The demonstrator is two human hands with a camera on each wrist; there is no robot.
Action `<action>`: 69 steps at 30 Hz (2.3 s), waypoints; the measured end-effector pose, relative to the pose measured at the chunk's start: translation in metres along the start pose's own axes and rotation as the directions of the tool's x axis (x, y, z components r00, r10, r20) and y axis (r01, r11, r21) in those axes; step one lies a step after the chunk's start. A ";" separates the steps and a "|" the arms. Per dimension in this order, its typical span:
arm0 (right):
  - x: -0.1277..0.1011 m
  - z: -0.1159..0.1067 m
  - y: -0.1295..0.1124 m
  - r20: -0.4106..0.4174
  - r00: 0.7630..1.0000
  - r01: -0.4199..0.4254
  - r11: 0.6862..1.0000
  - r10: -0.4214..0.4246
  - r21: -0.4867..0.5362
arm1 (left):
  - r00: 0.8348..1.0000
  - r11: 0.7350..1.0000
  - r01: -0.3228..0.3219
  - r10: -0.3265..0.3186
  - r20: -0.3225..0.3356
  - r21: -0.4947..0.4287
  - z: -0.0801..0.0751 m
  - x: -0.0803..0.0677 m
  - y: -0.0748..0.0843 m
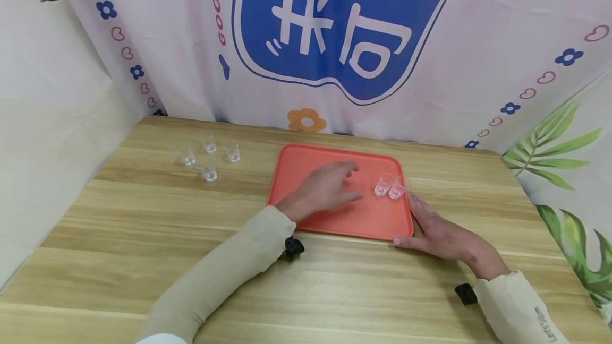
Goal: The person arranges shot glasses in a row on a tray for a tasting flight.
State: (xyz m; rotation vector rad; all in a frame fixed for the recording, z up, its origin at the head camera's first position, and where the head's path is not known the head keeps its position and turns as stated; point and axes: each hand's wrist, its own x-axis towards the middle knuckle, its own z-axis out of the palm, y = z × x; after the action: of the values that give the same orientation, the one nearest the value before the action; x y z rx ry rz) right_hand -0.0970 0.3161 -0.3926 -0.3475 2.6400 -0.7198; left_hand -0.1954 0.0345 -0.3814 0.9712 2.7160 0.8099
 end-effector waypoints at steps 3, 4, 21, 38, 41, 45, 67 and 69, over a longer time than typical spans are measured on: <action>0.001 -0.001 0.000 -0.005 1.000 0.012 1.000 -0.012 0.003 | 1.000 1.000 0.001 -0.001 -0.019 0.023 -0.007 -0.008 -0.007; 0.001 -0.001 0.000 -0.005 1.000 0.013 1.000 -0.013 0.003 | 1.000 1.000 0.001 0.000 -0.026 0.029 -0.009 -0.011 -0.009; 0.002 0.000 0.000 0.001 1.000 0.028 1.000 -0.028 0.001 | 0.992 0.995 0.005 0.008 -0.123 0.104 -0.041 -0.055 -0.051; 0.000 0.000 0.000 0.002 1.000 0.009 1.000 -0.009 -0.007 | 0.982 0.991 0.033 -0.009 -0.189 0.126 -0.080 -0.100 -0.085; 0.000 0.000 0.000 0.002 1.000 0.013 1.000 -0.013 -0.008 | 0.974 0.987 0.055 -0.020 -0.224 0.151 -0.088 -0.108 -0.093; 0.000 -0.001 0.001 0.005 1.000 0.013 1.000 -0.013 -0.006 | 0.961 0.982 0.077 -0.028 -0.275 0.170 -0.098 -0.117 -0.102; 0.001 0.000 0.000 -0.008 0.999 0.048 0.999 -0.048 0.007 | 0.960 0.964 0.173 -0.120 -0.253 0.200 -0.123 -0.156 -0.140; 0.001 0.000 0.000 -0.008 0.999 0.048 0.999 -0.048 0.005 | 0.960 0.966 0.175 -0.125 -0.250 0.189 -0.125 -0.159 -0.143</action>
State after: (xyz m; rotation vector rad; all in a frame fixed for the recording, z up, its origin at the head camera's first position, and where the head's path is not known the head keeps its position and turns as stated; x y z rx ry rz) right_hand -0.0981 0.3157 -0.3931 -0.4089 2.6445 -0.7443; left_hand -0.1877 -0.2118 -0.3587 0.7294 3.0875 0.6597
